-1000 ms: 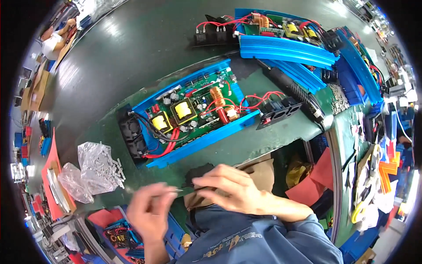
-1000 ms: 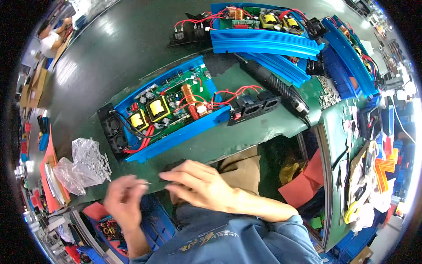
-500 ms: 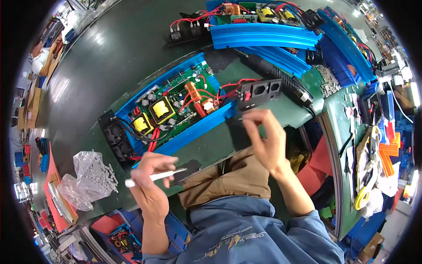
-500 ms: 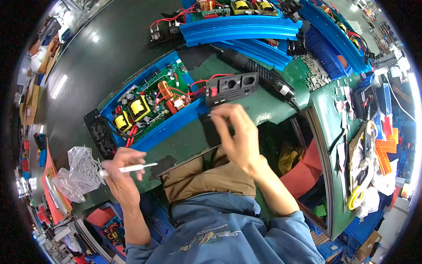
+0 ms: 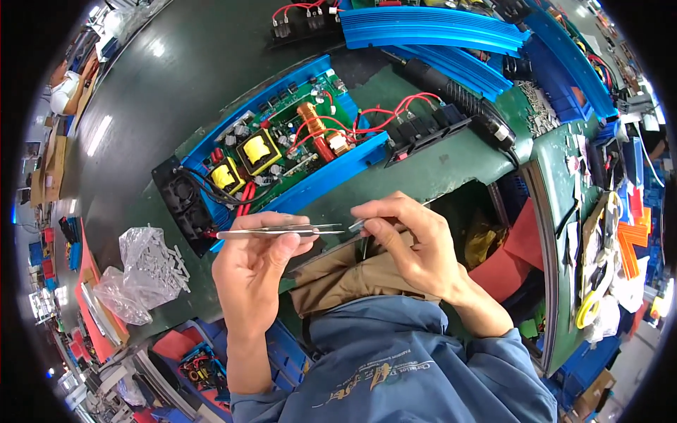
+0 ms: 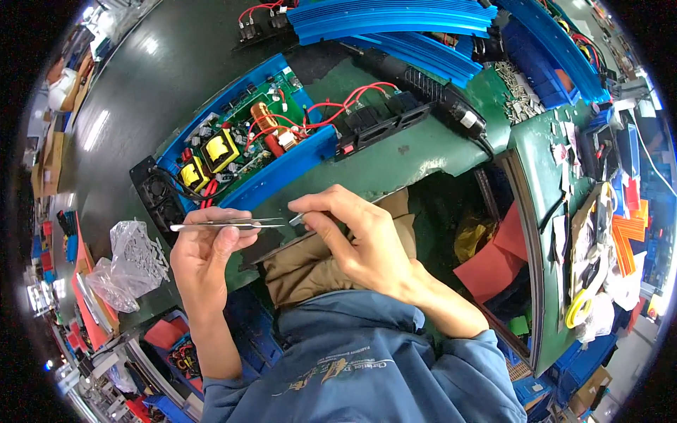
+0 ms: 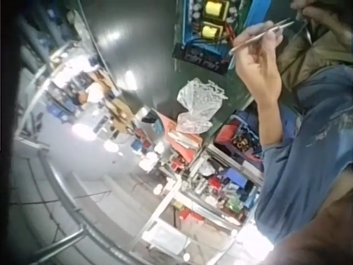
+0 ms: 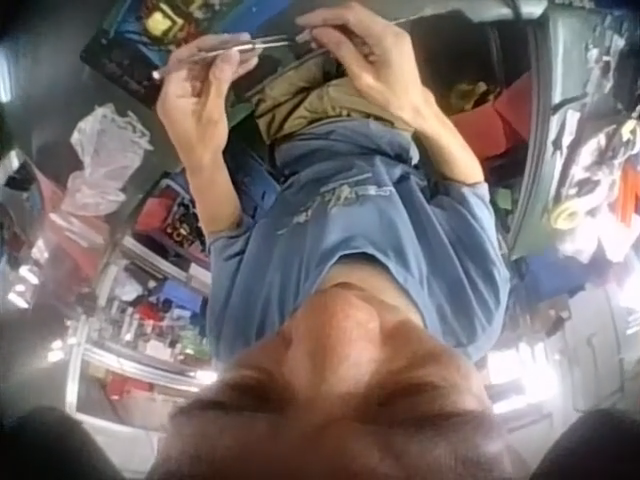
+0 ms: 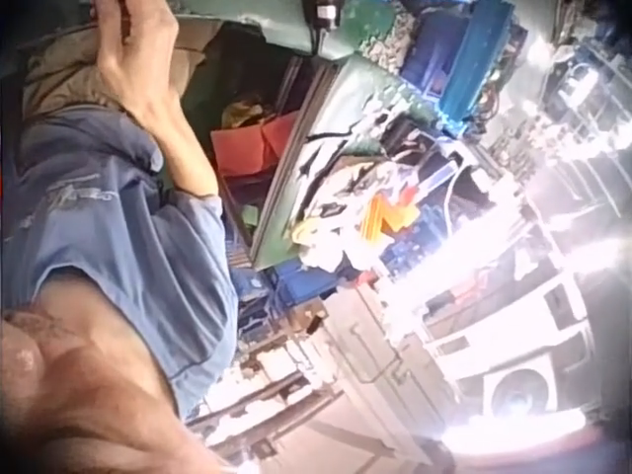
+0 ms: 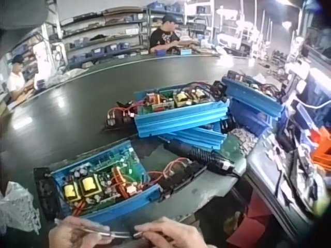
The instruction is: Assembling electronic components into blue housings on a factory production line.
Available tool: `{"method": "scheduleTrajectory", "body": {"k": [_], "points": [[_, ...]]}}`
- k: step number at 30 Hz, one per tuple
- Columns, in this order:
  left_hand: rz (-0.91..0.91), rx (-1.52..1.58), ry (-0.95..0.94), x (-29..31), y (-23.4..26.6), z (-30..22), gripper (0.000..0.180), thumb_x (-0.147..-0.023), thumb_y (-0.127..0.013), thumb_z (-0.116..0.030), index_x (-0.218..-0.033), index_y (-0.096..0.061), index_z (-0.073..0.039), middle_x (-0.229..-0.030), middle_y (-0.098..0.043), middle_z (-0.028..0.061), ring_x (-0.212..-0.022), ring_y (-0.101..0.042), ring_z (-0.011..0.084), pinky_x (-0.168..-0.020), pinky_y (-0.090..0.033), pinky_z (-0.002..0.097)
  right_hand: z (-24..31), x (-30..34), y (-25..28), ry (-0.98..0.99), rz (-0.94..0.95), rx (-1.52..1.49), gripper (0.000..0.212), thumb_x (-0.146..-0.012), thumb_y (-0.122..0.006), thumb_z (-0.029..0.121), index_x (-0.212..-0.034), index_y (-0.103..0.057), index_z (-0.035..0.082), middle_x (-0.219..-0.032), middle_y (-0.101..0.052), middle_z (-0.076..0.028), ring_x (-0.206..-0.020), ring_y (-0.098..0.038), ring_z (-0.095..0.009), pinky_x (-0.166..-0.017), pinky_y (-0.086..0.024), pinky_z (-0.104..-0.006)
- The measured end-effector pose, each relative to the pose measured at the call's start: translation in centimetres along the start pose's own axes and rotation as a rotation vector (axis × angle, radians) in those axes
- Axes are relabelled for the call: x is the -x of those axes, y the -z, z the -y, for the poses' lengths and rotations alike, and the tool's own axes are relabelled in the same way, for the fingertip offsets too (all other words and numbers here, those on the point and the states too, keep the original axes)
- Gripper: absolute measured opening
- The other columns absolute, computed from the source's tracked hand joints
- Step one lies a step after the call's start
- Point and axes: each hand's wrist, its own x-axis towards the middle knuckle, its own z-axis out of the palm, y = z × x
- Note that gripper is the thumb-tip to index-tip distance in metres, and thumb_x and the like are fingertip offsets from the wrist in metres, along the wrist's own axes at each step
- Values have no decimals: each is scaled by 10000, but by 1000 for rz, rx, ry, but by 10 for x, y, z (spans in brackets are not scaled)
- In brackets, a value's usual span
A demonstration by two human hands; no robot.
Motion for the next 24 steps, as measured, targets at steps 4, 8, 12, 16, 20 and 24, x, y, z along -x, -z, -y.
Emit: {"method": "scheduleTrajectory", "body": {"k": [4, 8, 12, 16, 20, 24], "points": [[-11, -6, -36, 0, -5, 4, 194, -979, -660, -16, -1132, -594, 83, -1068, -707, 178, -948, -718, 223, -859, -616, 353, 4, -2, 2, 37, 4, 29, 219, -942, -644, -43, -1147, -700, 7, -943, -686, -114, -808, -664, -173, -714, -513, -288], [-48, -143, -27, -4, -13, 6, 133, -950, -653, 46, -1074, -614, 73, -988, -703, 134, -894, -715, 196, -782, -599, 307, 8, 3, 6, 14, -27, 54, 232, -925, -665, -27, -1133, -719, 62, -926, -673, -112, -832, -671, -216, -721, -527, -327], [-95, -304, -116, -4, 3, 11, 73, -957, -637, 27, -1025, -611, 30, -927, -679, 121, -779, -694, 192, -646, -535, 279, -6, -6, 23, 269, -155, 218, 288, -894, -735, 39, -1172, -660, 32, -1050, -649, -140, -958, -648, -310, -813, -535, -381], [-257, -608, -342, -11, 33, 20, 112, -1039, -592, -112, -1080, -603, -8, -974, -674, 63, -849, -666, 114, -656, -475, 244, -31, -19, 93, 252, -717, 949, 378, -844, -739, 28, -1206, -633, 33, -1168, -615, -161, -1074, -582, -357, -921, -479, -437], [-197, -702, -431, -24, 40, 23, 120, -1045, -582, -109, -1071, -594, 8, -983, -652, 74, -853, -654, 139, -696, -506, 274, -48, -12, 128, 123, -673, 1066, 485, -876, -737, 94, -1321, -562, 14, -1232, -586, -176, -1119, -550, -374, -951, -468, -440], [-118, -692, -535, -35, 40, 29, 102, -1030, -585, -66, -1067, -580, 29, -1006, -619, 109, -863, -652, 202, -744, -542, 319, -46, -16, 143, 78, -562, 1080, 595, -876, -748, 124, -1409, -507, 12, -1145, -587, -177, -1048, -553, -360, -914, -468, -435]]}}
